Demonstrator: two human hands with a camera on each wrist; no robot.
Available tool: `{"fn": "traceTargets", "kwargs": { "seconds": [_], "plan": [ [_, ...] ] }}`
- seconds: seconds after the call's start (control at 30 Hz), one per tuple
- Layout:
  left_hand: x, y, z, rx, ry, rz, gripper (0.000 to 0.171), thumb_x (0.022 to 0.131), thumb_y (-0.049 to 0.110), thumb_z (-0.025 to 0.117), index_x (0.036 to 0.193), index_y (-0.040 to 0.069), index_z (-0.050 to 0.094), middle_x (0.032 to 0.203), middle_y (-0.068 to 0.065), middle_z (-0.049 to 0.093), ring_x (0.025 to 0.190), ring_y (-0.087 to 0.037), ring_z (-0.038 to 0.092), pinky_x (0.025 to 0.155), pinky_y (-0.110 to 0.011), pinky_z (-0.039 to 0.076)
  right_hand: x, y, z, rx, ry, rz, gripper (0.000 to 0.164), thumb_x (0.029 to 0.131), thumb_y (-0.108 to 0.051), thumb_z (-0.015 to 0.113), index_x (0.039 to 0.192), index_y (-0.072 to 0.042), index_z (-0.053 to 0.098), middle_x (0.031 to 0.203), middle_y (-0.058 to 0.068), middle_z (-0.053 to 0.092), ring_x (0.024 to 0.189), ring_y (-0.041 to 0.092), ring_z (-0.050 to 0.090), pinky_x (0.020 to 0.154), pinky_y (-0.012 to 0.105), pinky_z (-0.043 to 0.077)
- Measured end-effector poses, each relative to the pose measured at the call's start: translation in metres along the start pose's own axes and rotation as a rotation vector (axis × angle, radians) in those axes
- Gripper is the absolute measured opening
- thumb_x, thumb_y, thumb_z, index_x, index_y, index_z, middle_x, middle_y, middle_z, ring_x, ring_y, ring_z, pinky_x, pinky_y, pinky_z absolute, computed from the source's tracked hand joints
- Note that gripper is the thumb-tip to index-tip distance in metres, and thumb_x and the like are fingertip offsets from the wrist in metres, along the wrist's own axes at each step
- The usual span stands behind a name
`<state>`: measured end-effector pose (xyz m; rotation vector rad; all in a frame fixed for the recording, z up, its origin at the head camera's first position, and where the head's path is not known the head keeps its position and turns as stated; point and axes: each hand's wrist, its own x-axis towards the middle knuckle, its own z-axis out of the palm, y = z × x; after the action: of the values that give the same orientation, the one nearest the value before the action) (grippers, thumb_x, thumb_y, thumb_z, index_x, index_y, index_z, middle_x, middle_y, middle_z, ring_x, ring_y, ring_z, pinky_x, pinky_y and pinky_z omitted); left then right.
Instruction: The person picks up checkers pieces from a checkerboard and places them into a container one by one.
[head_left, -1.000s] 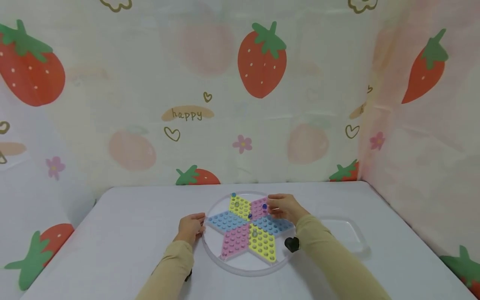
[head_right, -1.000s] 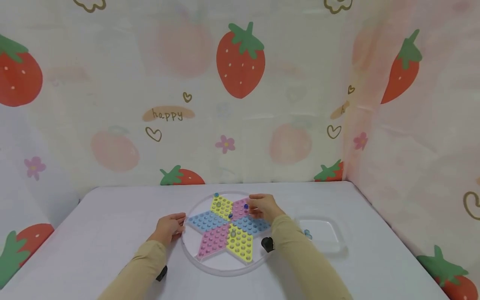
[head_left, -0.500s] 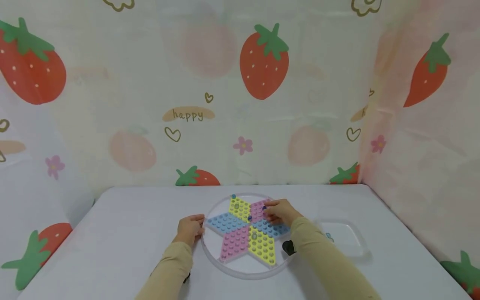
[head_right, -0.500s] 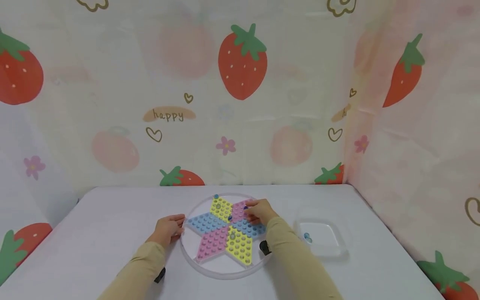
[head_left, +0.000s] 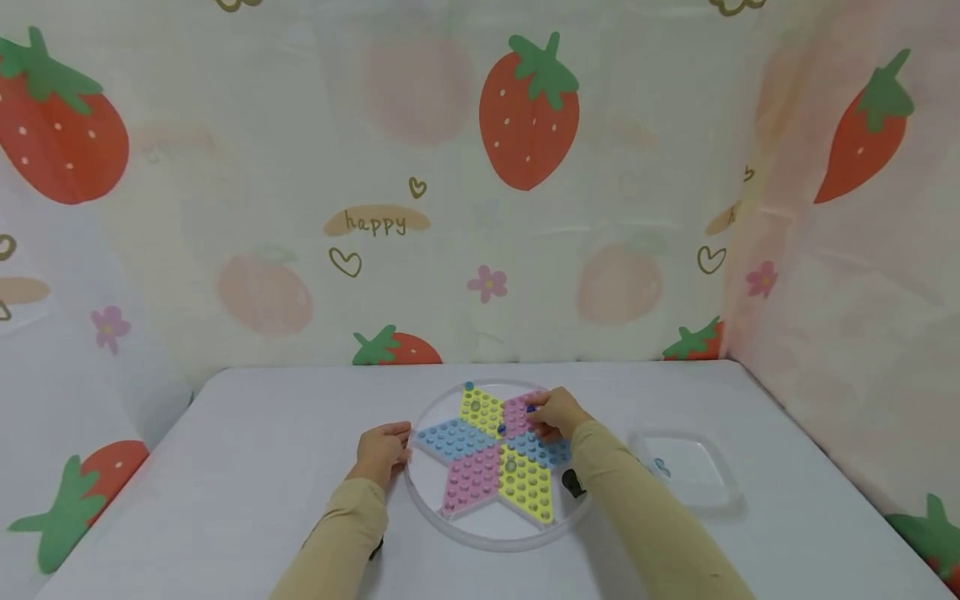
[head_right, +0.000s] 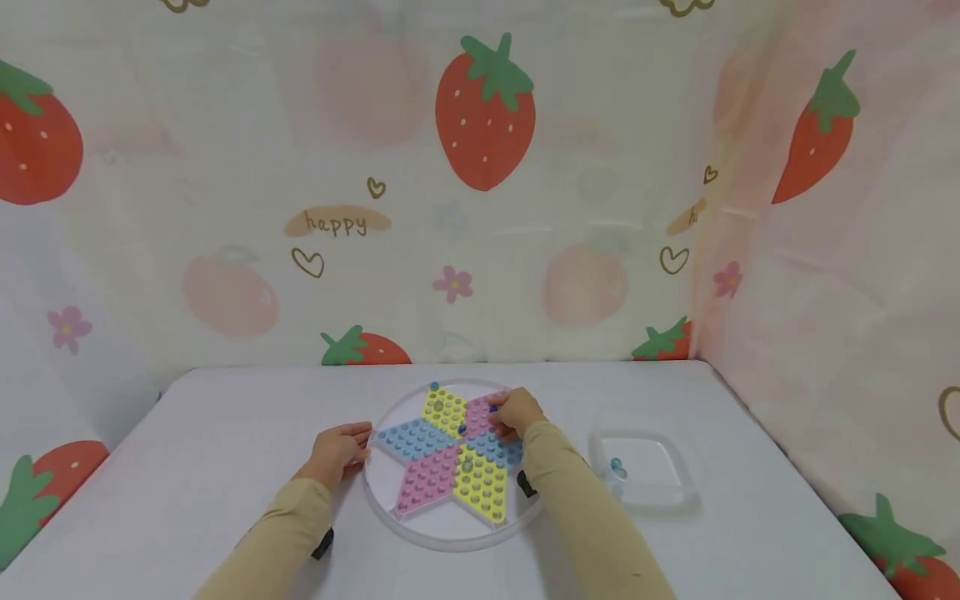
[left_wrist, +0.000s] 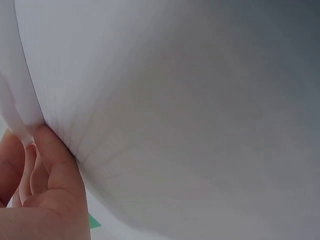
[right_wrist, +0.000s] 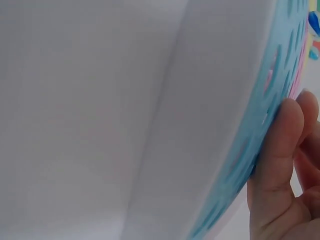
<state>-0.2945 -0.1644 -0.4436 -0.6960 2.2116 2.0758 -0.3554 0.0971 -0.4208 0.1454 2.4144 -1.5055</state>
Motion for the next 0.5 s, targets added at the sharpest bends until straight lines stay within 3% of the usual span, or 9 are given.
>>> {"fn": "traceTargets", "kwargs": {
  "seconds": [0.27,0.5],
  "plan": [
    [-0.0061,0.0040,-0.0031,0.029,-0.014,-0.006,0.051,0.084,-0.020,0.052,0.134,-0.008,0.052,0.136,-0.024,0.050,0.121,-0.034,0.052,0.066,-0.024,0.046,0.0037,0.0015,0.0036,0.002,0.065,0.021,0.031,0.089,0.004,0.065,0.119,0.003,0.066,0.065,0.005,0.061,0.048,0.011,0.050,0.047,0.023,0.045],
    [-0.0063,0.0038,-0.0028,0.021,-0.020,0.026,0.053,0.082,-0.022,0.050,0.133,-0.010,0.051,0.136,-0.025,0.050,0.120,-0.033,0.052,0.065,-0.022,0.045,0.0024,0.0032,0.0027,0.046,0.093,0.018,0.032,0.088,0.003,0.066,0.120,0.004,0.065,0.064,0.005,0.060,0.048,0.011,0.050,0.047,0.023,0.046]
  ]
}}
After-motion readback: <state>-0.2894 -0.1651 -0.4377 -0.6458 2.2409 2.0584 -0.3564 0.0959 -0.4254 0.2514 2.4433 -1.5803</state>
